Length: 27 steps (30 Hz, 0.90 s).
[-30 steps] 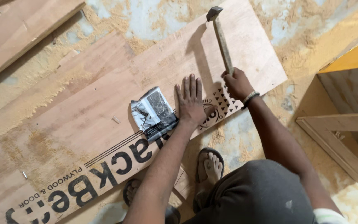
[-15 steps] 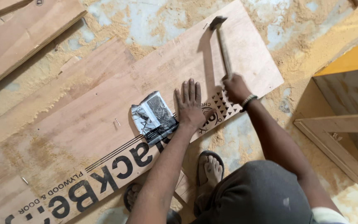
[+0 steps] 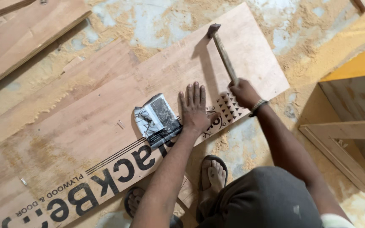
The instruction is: The person hammers nails into a large plywood sheet, then applies a dark paste from a packet to the holes and seams before smoothing the surface by hand.
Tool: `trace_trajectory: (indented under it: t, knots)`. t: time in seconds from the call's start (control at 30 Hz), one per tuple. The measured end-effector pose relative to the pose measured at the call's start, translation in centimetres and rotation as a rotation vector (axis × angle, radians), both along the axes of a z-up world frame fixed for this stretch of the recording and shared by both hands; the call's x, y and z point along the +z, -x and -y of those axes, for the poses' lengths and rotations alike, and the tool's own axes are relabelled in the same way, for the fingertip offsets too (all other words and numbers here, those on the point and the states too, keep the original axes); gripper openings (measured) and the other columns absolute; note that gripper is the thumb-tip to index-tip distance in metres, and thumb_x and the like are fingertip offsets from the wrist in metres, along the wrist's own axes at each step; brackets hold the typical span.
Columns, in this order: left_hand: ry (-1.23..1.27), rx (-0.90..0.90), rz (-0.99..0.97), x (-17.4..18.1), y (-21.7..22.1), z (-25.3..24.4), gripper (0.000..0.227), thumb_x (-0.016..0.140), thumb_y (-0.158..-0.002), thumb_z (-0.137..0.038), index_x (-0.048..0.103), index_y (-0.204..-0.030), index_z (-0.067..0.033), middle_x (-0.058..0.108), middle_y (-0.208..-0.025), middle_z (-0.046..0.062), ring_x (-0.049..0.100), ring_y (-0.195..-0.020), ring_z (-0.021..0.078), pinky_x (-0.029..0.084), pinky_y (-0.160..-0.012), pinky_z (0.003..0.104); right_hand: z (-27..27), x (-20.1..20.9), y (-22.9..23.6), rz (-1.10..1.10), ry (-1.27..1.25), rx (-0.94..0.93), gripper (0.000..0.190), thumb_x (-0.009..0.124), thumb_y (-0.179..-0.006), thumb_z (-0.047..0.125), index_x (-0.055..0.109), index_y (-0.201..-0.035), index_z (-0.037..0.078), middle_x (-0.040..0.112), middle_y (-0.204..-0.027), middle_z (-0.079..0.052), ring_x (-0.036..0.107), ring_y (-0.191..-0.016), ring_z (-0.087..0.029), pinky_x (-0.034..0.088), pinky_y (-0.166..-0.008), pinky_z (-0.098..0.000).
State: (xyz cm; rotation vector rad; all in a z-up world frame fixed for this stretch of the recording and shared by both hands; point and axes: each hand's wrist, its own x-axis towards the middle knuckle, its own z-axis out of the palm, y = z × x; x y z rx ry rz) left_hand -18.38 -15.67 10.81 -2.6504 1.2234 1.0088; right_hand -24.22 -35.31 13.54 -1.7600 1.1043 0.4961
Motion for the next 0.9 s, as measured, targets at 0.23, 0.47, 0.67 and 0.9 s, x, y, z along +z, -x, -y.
trace_trajectory:
  t: [0.23,0.47,0.67,0.9]
  knots:
    - [0.016,-0.035,0.044,-2.1,0.3,-0.7,0.122,0.032,-0.085,-0.092,-0.012,-0.161,-0.0073,-0.018,-0.169,0.016,-0.013,-0.157,0.0346,-0.011,-0.123,0.058,4.7,10.9,0.6,1.284,0.160,0.004,0.016,0.045,-0.109,0.005,0.059,-0.116,0.004,0.051,-0.066,0.004,0.043,-0.041,-0.003,0.040,-0.043,-0.0208]
    - [-0.069,-0.150,-0.040,1.3,0.7,-1.9,0.135,0.032,-0.076,-0.099,-0.014,-0.161,-0.0043,-0.019,-0.169,0.018,-0.015,-0.157,0.0373,-0.011,-0.122,0.059,0.1,0.6,-1.0,-0.173,0.095,0.167,0.038,0.045,-0.115,0.036,0.066,-0.103,0.007,0.060,-0.070,-0.006,0.048,-0.055,-0.015,0.048,-0.057,-0.0334]
    - [-0.032,-0.132,-0.029,1.4,0.8,-2.0,0.150,0.039,-0.067,-0.105,-0.014,-0.162,-0.0028,-0.018,-0.172,0.018,-0.016,-0.158,0.0369,-0.011,-0.125,0.059,3.8,9.2,0.3,0.479,0.013,0.008,0.017,0.057,-0.103,0.012,0.066,-0.116,0.006,0.054,-0.070,0.003,0.042,-0.049,-0.003,0.039,-0.040,-0.0180]
    - [-0.019,-0.110,-0.036,0.4,1.0,-1.9,0.151,0.041,-0.065,-0.105,-0.016,-0.161,-0.0038,-0.022,-0.170,0.018,-0.018,-0.158,0.0343,-0.012,-0.124,0.058,3.6,2.4,-2.5,1.270,0.356,-0.060,0.022,0.053,-0.107,0.017,0.061,-0.116,-0.001,0.062,-0.082,-0.011,0.051,-0.055,-0.015,0.045,-0.051,-0.0296]
